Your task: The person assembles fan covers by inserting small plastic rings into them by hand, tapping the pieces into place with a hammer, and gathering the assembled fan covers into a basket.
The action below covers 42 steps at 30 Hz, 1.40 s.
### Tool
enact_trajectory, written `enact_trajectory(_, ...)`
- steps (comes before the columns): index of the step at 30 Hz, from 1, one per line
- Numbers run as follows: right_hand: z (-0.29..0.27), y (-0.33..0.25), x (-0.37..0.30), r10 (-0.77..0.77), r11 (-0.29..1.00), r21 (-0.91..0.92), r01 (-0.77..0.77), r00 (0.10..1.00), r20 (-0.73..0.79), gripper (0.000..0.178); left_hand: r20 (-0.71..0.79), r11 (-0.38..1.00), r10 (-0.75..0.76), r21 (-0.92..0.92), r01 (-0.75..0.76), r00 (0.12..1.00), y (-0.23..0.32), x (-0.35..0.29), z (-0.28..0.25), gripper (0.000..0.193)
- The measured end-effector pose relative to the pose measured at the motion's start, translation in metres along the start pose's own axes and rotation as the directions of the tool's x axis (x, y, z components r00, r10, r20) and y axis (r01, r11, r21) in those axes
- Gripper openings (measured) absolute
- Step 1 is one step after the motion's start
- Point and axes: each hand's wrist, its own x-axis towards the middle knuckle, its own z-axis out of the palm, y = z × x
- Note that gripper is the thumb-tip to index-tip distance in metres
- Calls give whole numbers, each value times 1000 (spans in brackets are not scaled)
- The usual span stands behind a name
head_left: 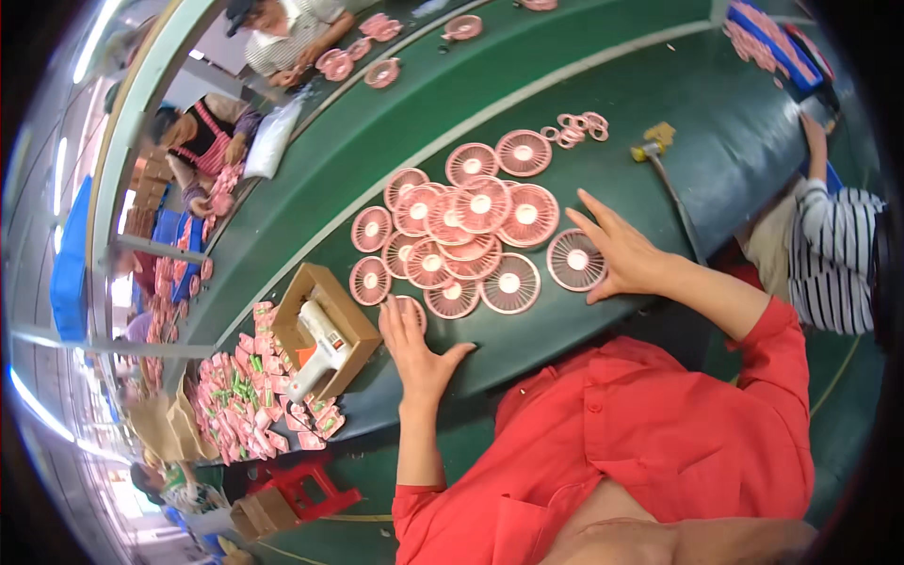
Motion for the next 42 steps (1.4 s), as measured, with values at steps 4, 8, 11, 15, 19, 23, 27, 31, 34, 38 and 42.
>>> enact_trajectory(4,10,-4,15,-58,998,38,59,998,-19,127,-57,996,-84,8,85,995,-14,-11,9,114)
enact_trajectory(8,29,-3,37,-211,975,36,220,964,-161,120,-47,997,-71,-43,69,996,-25,17,17,110)
enact_trajectory(11,34,-8,59,-259,961,53,271,952,-164,116,-32,996,-42,-81,40,999,-25,40,26,109)
enact_trajectory(15,38,-6,59,-269,958,50,282,945,-189,122,-55,998,-5,-64,2,998,-26,44,17,110)
enact_trajectory(19,43,-13,31,-196,980,12,200,970,-141,129,-128,998,-58,-10,57,990,-31,25,20,113)
enact_trajectory(23,51,-32,50,-116,993,-10,116,980,-161,127,-52,971,-237,14,238,970,-34,31,30,118)
enact_trajectory(27,57,-45,80,-97,994,-62,88,980,-173,120,-59,959,-277,40,280,959,-50,57,43,116)
enact_trajectory(31,68,-44,114,-90,995,-58,77,957,-275,114,-72,954,-297,31,299,952,-68,100,59,108)
enact_trajectory(34,76,-39,151,-112,993,-74,93,935,-335,111,-125,955,-284,55,293,951,-92,134,69,102)
enact_trajectory(38,77,-31,200,-156,985,-136,104,877,-454,105,-207,948,-298,49,314,932,-112,179,90,86)
enact_trajectory(42,71,-19,253,-162,984,-142,108,877,-453,93,-182,893,-432,50,447,884,-123,228,105,75)
